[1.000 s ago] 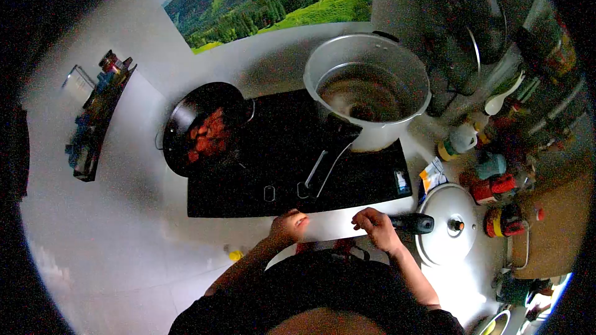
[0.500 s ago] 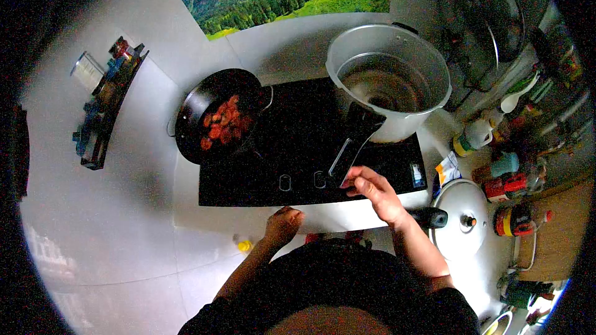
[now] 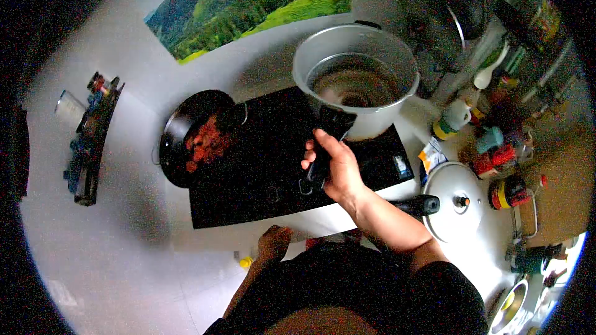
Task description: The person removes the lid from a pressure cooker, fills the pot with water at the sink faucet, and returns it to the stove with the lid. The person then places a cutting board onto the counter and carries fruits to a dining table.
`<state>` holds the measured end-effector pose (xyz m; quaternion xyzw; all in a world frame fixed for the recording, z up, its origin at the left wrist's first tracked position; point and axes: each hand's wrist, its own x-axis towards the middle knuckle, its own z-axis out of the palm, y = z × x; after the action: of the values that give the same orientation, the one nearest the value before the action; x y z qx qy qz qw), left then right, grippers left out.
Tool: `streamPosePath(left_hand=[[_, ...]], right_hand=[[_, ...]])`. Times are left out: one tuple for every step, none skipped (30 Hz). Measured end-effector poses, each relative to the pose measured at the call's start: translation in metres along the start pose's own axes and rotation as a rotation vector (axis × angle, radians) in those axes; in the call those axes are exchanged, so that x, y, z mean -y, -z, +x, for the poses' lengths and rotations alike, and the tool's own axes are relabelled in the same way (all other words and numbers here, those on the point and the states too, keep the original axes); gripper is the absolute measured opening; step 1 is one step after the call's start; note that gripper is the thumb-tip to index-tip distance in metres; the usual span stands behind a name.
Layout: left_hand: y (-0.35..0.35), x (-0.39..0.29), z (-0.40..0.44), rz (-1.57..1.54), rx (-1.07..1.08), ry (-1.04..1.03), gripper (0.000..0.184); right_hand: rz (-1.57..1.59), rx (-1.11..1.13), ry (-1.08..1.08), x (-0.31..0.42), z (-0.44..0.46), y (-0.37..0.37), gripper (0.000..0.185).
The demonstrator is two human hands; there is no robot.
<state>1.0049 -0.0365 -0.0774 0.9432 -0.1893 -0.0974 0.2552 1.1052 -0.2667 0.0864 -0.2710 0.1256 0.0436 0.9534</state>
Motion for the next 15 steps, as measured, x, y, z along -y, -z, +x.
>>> streamPosePath(left_hand=[[0.002,-0.001,0.0,0.043,0.021,0.011,0.02],[0.004,-0.003,0.0,0.044,0.026,-0.003,0.02],[0.006,-0.005,-0.001,0.024,0.026,0.0,0.02],[0.006,-0.006,-0.001,0.004,0.026,0.004,0.02],[0.005,-0.007,0.0,0.005,0.028,-0.004,0.02],[0.004,-0.008,0.0,0.005,0.036,0.023,0.02],[0.002,-0.008,0.001,0.005,0.044,0.05,0.021],[0.001,-0.008,0.001,0.004,0.046,0.041,0.021],[0.0,-0.007,0.0,-0.018,0.036,0.035,0.02],[-0.001,-0.006,-0.001,-0.039,0.026,0.03,0.019],[-0.004,-0.002,-0.002,-0.038,0.03,0.022,0.019],[-0.007,0.002,-0.003,-0.011,0.007,-0.024,0.018],[-0.012,0.005,-0.002,0.016,-0.016,-0.071,0.017],[-0.01,0.002,0.001,0.015,-0.011,-0.078,0.017],[-0.007,-0.002,0.002,0.025,0.029,-0.031,0.017]], right_hand=[[-0.018,0.025,-0.003,0.0,0.001,-0.002,0.017],[-0.044,0.003,0.025,-0.001,-0.001,-0.009,0.012],[-0.077,-0.001,0.051,-0.002,-0.001,-0.009,0.012],[-0.112,-0.004,0.076,-0.004,0.0,-0.008,0.014],[-0.081,-0.039,0.092,-0.004,-0.002,-0.014,0.017],[-0.098,-0.04,0.1,-0.005,-0.002,-0.014,0.017],[-0.095,-0.042,0.113,-0.006,-0.001,-0.015,0.017],[-0.092,-0.043,0.127,-0.007,-0.001,-0.014,0.017],[-0.112,-0.011,0.119,-0.007,-0.001,-0.011,0.016],[-0.098,-0.036,0.117,-0.008,-0.004,-0.011,0.018],[-0.142,-0.047,0.122,-0.01,-0.006,-0.01,0.019],[-0.187,-0.058,0.127,-0.011,-0.01,-0.007,0.02],[-0.237,-0.034,0.14,-0.016,-0.011,0.002,0.021],[-0.275,-0.029,0.164,-0.019,-0.014,0.007,0.02],[-0.283,-0.022,0.169,-0.021,-0.017,0.012,0.02]])
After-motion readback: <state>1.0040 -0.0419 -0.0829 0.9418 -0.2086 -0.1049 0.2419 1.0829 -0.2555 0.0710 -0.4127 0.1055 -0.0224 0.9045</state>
